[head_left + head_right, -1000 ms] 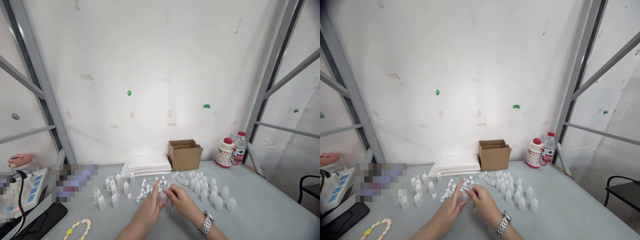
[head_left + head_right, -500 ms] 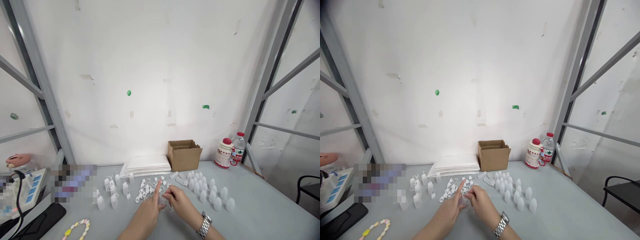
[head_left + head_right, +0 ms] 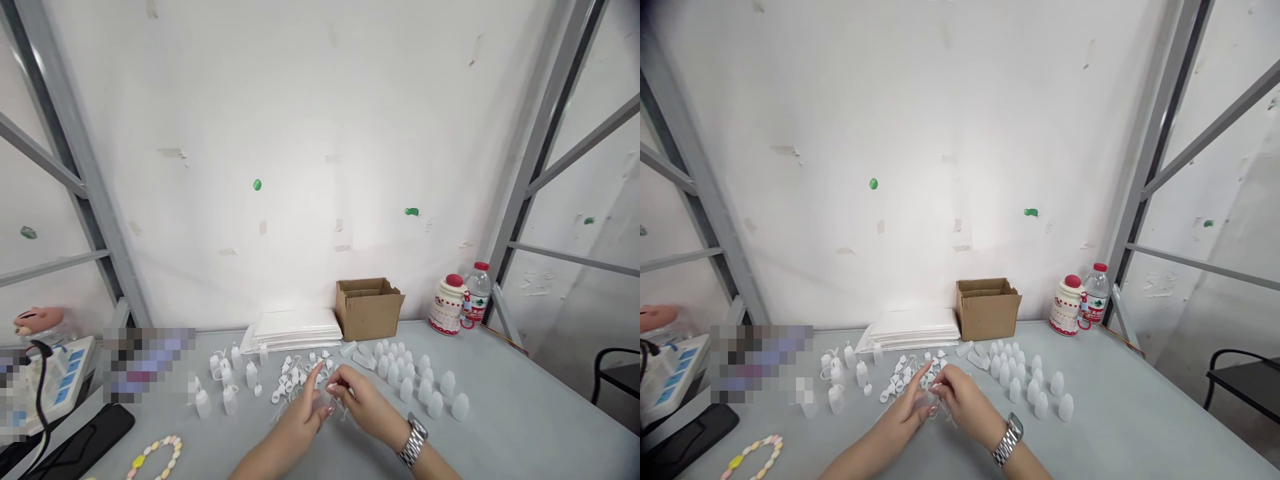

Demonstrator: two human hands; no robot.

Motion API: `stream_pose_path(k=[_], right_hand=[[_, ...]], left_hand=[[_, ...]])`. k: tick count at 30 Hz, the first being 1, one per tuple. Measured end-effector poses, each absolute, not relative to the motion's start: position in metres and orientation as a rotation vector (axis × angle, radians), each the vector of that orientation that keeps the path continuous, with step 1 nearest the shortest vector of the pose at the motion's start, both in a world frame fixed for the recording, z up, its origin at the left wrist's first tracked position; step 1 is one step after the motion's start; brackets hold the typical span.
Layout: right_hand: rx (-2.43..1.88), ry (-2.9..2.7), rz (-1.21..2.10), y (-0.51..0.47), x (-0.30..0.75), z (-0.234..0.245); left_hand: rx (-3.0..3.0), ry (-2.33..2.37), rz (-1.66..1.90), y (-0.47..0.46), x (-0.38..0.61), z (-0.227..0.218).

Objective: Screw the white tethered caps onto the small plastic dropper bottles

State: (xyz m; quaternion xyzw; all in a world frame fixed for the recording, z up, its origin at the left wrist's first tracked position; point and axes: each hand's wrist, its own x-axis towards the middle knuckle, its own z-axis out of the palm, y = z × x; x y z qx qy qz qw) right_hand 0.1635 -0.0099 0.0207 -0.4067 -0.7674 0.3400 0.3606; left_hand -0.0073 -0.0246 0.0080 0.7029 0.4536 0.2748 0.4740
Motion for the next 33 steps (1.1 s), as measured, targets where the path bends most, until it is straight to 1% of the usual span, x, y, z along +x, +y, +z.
stream_pose_path(k=[7,10,13,16,20,26,33], right_hand=[[-1.259,-1.979,0.658,-0.011,0.148,-0.002],[-1.295,-1.917,0.746,-0.008,0.146,-0.005],[-1.235,-1.749,0.929,-0.001,0.152,-0.001],[-1.093,-1.505,1.048,0.005,0.161,0.009],[-0.965,-1.353,1.122,0.005,0.167,0.022],[-0.913,-1.404,1.206,-0.004,0.164,0.028],[-0.902,-1.425,1.214,-0.001,0.161,0.023]], left_hand=[[2.027,1.396,0.58,-0.027,-0.002,-0.003],[2.111,1.453,0.573,-0.028,0.0,-0.006],[1.931,1.445,0.71,-0.025,0.0,-0.008],[1.594,1.291,0.897,-0.017,0.001,-0.012],[1.242,1.167,0.945,-0.007,0.004,-0.014],[1.203,1.086,0.974,-0.007,0.006,-0.013],[1.17,1.087,0.994,-0.006,0.006,-0.017]])
